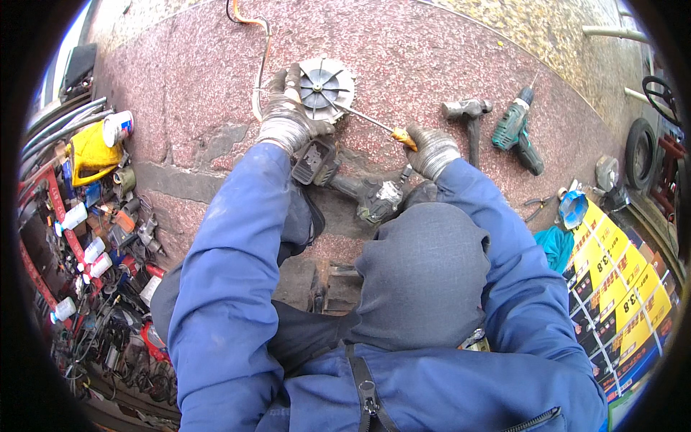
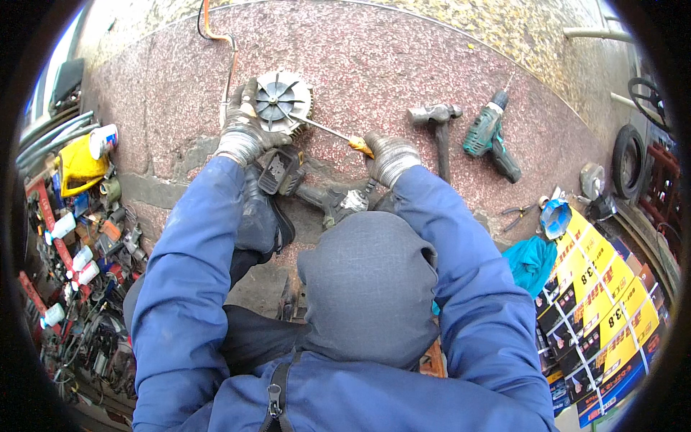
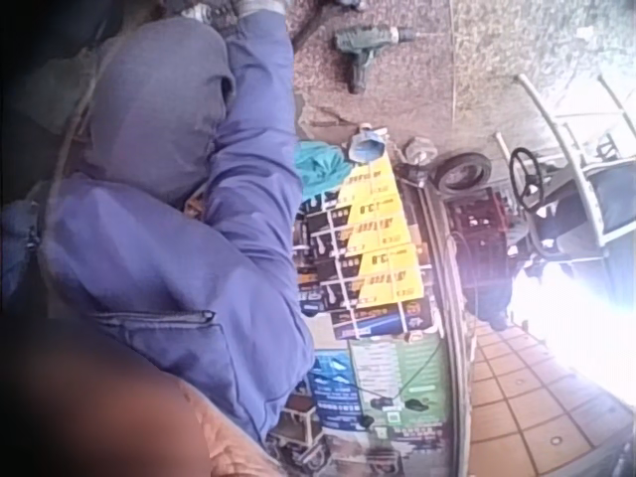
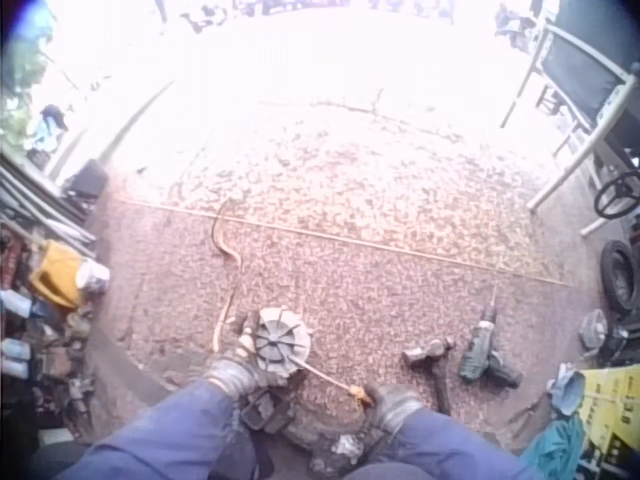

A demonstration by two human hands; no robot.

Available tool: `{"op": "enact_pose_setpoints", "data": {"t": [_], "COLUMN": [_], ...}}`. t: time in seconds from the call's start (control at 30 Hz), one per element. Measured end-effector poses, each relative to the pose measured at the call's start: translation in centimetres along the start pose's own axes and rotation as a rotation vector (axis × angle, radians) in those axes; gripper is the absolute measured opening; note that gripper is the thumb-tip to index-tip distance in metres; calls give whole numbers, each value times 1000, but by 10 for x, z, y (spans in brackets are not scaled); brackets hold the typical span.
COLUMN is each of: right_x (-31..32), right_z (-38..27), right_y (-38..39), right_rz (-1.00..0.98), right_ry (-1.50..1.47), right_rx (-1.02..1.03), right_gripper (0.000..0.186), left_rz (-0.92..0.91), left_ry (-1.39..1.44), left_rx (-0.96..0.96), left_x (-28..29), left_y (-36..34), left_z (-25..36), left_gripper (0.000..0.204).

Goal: The person sits on the floor in a workshop and uses a screwdriver and an impact driver to disassemble a small electric motor. They remove the fan cover, loosen screws, and separate the motor housing components.

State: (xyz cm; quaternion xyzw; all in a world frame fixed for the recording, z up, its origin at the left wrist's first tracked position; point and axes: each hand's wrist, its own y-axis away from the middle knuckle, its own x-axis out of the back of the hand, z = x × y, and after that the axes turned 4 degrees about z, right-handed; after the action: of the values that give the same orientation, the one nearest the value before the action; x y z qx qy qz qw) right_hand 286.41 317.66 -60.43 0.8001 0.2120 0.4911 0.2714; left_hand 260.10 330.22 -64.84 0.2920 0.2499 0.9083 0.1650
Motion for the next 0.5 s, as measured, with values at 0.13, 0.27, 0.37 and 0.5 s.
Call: {"op": "enact_pose_setpoints", "data": {"t": [0.13, 0.27, 0.37, 0.5], "right_x": [12, 0, -11, -22], "right_z": [-13, -22, -16, -8], "right_y": [-12, -7, -13, -29], "right_rz": [-27, 64, 79, -89], "right_ry": [-7, -79, -135, -219], "right_rx": [-33, -83, -90, -82], "right_gripper": [27, 30, 32, 36], "left_rz": [19, -22, -69, -15], "left_ry": [-129, -111, 114, -664], "left_rx": [53, -30, -30, -158], "left_x": [0, -1, 2, 10], "left_y": [7, -2, -11, 6], "left_z": [13, -1, -12, -5], "left_gripper": [131, 129, 130, 127]}}
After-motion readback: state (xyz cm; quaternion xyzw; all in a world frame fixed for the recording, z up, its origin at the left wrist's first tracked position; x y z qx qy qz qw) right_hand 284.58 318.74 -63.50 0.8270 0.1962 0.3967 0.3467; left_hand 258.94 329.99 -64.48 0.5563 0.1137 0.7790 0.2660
